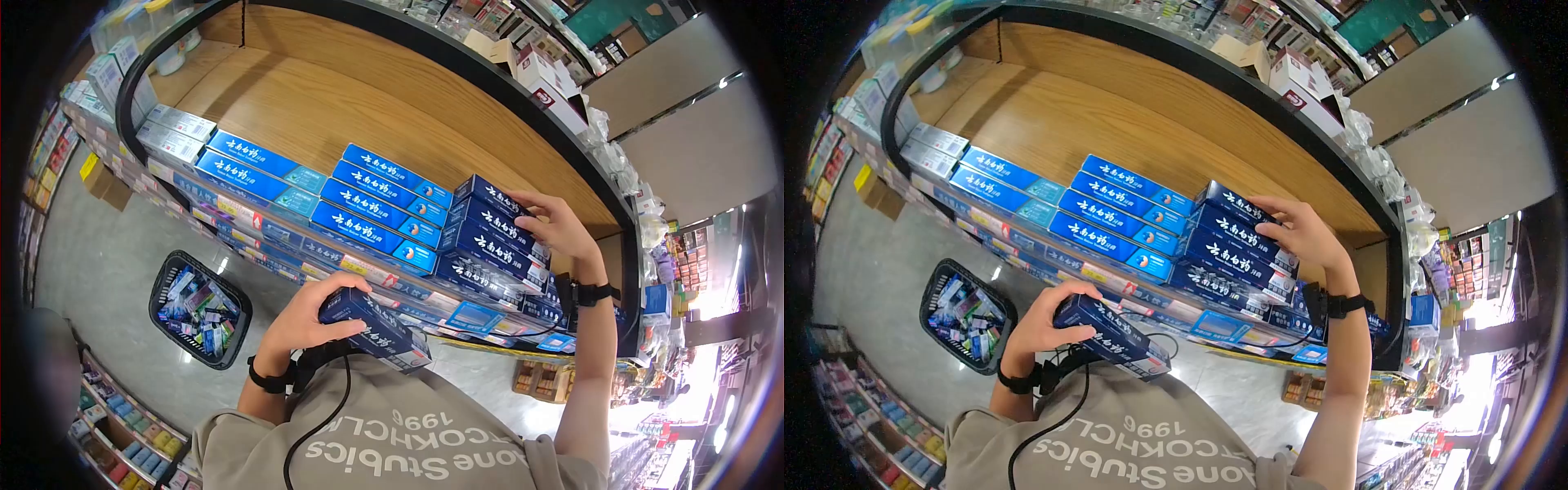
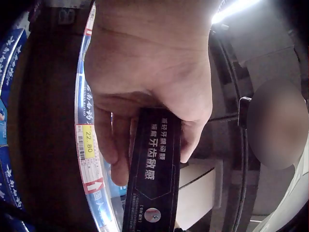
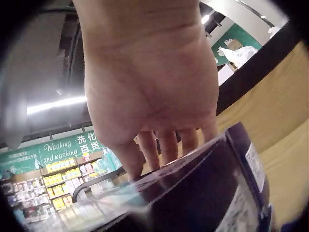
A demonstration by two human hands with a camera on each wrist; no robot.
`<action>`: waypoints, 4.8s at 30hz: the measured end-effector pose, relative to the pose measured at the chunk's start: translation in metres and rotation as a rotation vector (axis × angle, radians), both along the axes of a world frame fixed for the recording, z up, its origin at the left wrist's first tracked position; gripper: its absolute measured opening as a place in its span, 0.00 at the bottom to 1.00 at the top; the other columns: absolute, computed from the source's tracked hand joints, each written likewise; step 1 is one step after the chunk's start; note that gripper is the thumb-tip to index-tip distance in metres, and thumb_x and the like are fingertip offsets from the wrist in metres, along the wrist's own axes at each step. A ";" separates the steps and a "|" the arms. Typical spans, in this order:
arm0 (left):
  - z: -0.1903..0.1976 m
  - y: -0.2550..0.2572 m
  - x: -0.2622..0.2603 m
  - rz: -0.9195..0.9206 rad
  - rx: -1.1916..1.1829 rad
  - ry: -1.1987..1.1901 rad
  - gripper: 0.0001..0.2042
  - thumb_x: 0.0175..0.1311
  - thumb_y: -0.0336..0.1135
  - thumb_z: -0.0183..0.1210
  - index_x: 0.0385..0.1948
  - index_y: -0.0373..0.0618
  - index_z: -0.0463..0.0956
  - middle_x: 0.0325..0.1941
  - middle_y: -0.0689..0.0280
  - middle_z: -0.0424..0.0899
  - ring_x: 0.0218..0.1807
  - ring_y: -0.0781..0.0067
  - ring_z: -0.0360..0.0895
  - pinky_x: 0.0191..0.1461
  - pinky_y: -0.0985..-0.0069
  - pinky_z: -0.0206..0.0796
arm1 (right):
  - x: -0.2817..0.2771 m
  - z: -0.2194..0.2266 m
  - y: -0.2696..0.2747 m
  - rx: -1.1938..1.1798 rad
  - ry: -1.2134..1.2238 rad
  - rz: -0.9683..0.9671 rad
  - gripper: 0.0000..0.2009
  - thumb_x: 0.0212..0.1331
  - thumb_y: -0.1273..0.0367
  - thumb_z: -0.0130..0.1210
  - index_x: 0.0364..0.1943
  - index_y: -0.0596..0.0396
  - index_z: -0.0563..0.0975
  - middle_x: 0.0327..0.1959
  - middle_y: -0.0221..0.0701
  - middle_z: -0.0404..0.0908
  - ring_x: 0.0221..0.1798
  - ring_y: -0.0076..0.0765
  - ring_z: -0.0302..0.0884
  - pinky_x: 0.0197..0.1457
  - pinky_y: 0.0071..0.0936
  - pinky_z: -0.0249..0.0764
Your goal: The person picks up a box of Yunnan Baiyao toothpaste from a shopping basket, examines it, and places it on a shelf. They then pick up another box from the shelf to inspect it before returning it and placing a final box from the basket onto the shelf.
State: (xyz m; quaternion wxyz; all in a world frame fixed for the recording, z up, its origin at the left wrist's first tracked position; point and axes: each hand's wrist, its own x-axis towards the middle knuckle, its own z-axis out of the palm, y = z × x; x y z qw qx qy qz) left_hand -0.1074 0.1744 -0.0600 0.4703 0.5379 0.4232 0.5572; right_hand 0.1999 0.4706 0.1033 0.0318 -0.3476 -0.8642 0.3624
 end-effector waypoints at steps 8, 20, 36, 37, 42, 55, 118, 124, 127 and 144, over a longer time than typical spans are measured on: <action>0.004 -0.004 -0.006 0.009 -0.035 0.036 0.24 0.56 0.31 0.74 0.54 0.42 0.77 0.53 0.61 0.85 0.53 0.69 0.82 0.58 0.72 0.71 | 0.001 -0.007 0.025 0.269 0.035 0.075 0.22 0.64 0.74 0.63 0.63 0.58 0.77 0.53 0.45 0.86 0.46 0.35 0.84 0.47 0.30 0.80; -0.006 -0.001 -0.007 0.046 0.018 0.049 0.24 0.55 0.32 0.75 0.54 0.43 0.77 0.50 0.60 0.85 0.48 0.65 0.84 0.54 0.72 0.73 | -0.004 -0.035 0.038 0.100 -0.130 0.089 0.25 0.60 0.72 0.67 0.63 0.57 0.78 0.54 0.45 0.86 0.47 0.39 0.86 0.52 0.33 0.82; -0.012 0.005 -0.008 0.005 -0.021 0.056 0.23 0.54 0.33 0.75 0.53 0.43 0.79 0.47 0.60 0.88 0.46 0.66 0.87 0.53 0.72 0.76 | -0.015 -0.026 0.042 -0.094 -0.257 -0.023 0.20 0.62 0.78 0.63 0.59 0.62 0.81 0.49 0.37 0.88 0.48 0.23 0.83 0.54 0.23 0.82; -0.013 0.005 -0.008 0.006 -0.012 0.052 0.23 0.54 0.33 0.75 0.52 0.43 0.79 0.47 0.60 0.88 0.46 0.66 0.87 0.53 0.72 0.76 | -0.015 -0.027 0.043 -0.081 -0.246 -0.009 0.19 0.62 0.78 0.63 0.59 0.62 0.81 0.49 0.36 0.88 0.48 0.23 0.83 0.54 0.23 0.82; -0.019 0.009 -0.006 0.001 -0.016 0.011 0.23 0.56 0.34 0.74 0.54 0.46 0.79 0.44 0.61 0.88 0.44 0.65 0.86 0.50 0.72 0.75 | -0.020 -0.029 0.039 -0.113 -0.239 -0.050 0.19 0.64 0.78 0.62 0.59 0.64 0.81 0.49 0.34 0.88 0.47 0.20 0.82 0.54 0.22 0.81; -0.040 0.028 -0.014 -0.049 -0.118 -0.044 0.23 0.52 0.33 0.76 0.51 0.44 0.81 0.43 0.61 0.89 0.41 0.67 0.87 0.48 0.74 0.75 | -0.026 -0.026 0.038 -0.174 -0.329 -0.134 0.17 0.65 0.78 0.62 0.58 0.65 0.81 0.46 0.32 0.88 0.43 0.17 0.81 0.50 0.19 0.81; 0.008 -0.016 0.015 0.099 -0.046 0.172 0.24 0.55 0.31 0.74 0.54 0.43 0.78 0.50 0.58 0.86 0.50 0.63 0.85 0.56 0.71 0.73 | -0.011 0.007 -0.038 0.320 -0.106 0.130 0.45 0.42 0.75 0.73 0.73 0.47 0.69 0.64 0.37 0.70 0.65 0.43 0.72 0.71 0.32 0.69; 0.009 -0.017 0.018 0.089 -0.098 0.119 0.25 0.54 0.30 0.74 0.55 0.42 0.78 0.52 0.58 0.84 0.52 0.66 0.83 0.58 0.71 0.71 | -0.011 0.006 -0.037 0.341 -0.107 0.152 0.46 0.42 0.73 0.75 0.73 0.48 0.68 0.66 0.39 0.71 0.67 0.46 0.71 0.73 0.34 0.67; 0.010 -0.016 0.019 0.084 -0.122 0.116 0.25 0.53 0.30 0.74 0.54 0.42 0.78 0.52 0.59 0.84 0.51 0.67 0.82 0.57 0.72 0.71 | -0.009 0.007 -0.038 0.367 -0.121 0.160 0.46 0.44 0.70 0.75 0.74 0.47 0.68 0.69 0.39 0.69 0.69 0.48 0.70 0.74 0.36 0.65; 0.013 0.021 0.066 0.360 -0.037 -0.240 0.26 0.54 0.37 0.67 0.56 0.42 0.70 0.51 0.64 0.74 0.53 0.74 0.72 0.62 0.76 0.62 | 0.072 -0.101 -0.188 -0.344 0.830 -0.230 0.43 0.56 0.60 0.73 0.74 0.59 0.65 0.69 0.43 0.75 0.65 0.41 0.76 0.63 0.40 0.76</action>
